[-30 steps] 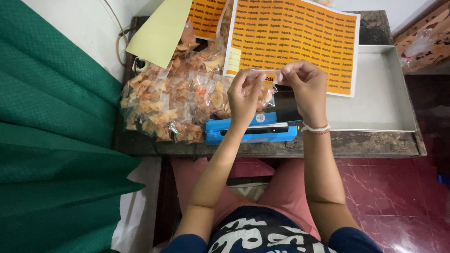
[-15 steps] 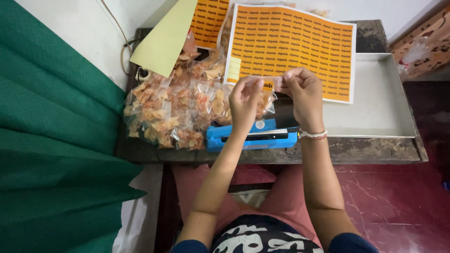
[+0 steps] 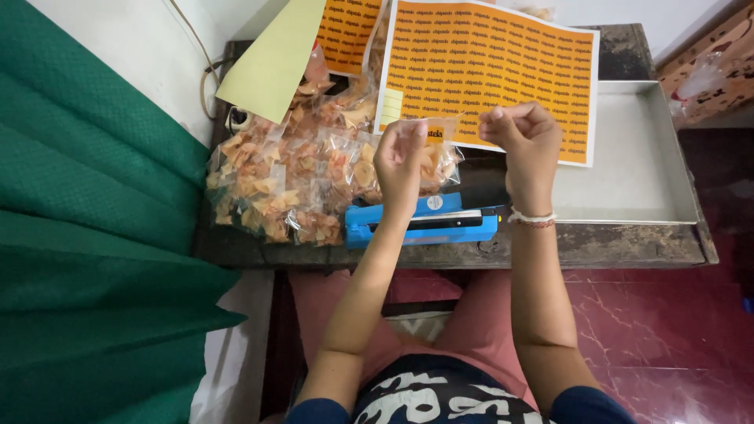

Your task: Peeling individual labels from a sheet and applying them to small plastic bags of food.

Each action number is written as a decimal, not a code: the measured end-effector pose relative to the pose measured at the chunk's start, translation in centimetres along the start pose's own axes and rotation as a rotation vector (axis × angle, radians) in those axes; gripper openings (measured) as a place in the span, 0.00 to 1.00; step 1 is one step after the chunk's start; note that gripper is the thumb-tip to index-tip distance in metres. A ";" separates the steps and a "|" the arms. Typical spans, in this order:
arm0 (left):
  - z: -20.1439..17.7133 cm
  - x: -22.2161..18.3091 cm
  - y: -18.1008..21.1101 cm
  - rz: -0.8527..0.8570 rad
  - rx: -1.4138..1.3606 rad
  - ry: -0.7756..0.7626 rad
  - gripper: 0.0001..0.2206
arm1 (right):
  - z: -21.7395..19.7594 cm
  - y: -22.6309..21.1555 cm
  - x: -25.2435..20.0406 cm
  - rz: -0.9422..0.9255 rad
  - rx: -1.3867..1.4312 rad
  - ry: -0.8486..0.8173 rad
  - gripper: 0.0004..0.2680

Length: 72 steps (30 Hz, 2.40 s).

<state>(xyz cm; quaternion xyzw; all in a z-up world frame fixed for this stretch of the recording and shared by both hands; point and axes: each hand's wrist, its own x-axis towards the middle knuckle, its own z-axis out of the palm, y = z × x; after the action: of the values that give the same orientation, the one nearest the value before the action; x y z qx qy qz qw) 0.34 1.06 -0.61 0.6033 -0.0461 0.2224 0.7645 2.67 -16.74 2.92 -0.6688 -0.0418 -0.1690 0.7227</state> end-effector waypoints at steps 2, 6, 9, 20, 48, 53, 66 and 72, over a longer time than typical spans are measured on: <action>0.1 -0.1 -0.1 0.003 0.001 0.002 0.12 | 0.0 -0.6 -0.2 -0.022 -0.047 0.018 0.05; 0.1 -0.3 0.0 -0.013 -0.021 -0.008 0.12 | -0.5 -1.0 0.1 -0.135 -0.308 0.060 0.04; 0.6 -0.5 0.2 0.011 0.019 0.006 0.12 | -1.6 0.4 1.5 -0.270 -0.527 0.004 0.03; 2.0 -0.8 0.6 0.046 0.067 -0.029 0.09 | 1.0 -2.3 -2.1 -0.360 -0.319 -0.093 0.05; 2.5 -1.4 1.4 0.125 0.035 0.005 0.07 | 0.9 -2.9 -2.7 0.050 -0.241 -0.166 0.04; 3.0 -1.5 1.3 0.130 0.022 0.002 0.07 | 1.7 -4.9 -3.7 0.026 -0.229 -0.185 0.04; 2.7 -2.3 -0.5 0.034 -0.011 -0.103 0.09 | 0.0 -4.1 -3.6 0.007 -0.216 -0.111 0.03; 3.1 -1.7 0.6 0.070 0.000 -0.137 0.11 | -0.5 -3.0 -3.2 0.001 -0.201 -0.095 0.03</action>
<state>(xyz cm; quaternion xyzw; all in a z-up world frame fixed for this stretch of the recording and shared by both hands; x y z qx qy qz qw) -0.85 -2.28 0.19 0.6150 -0.1193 0.2070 0.7515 -1.31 -16.80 4.80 -0.7454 -0.0585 -0.1399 0.6492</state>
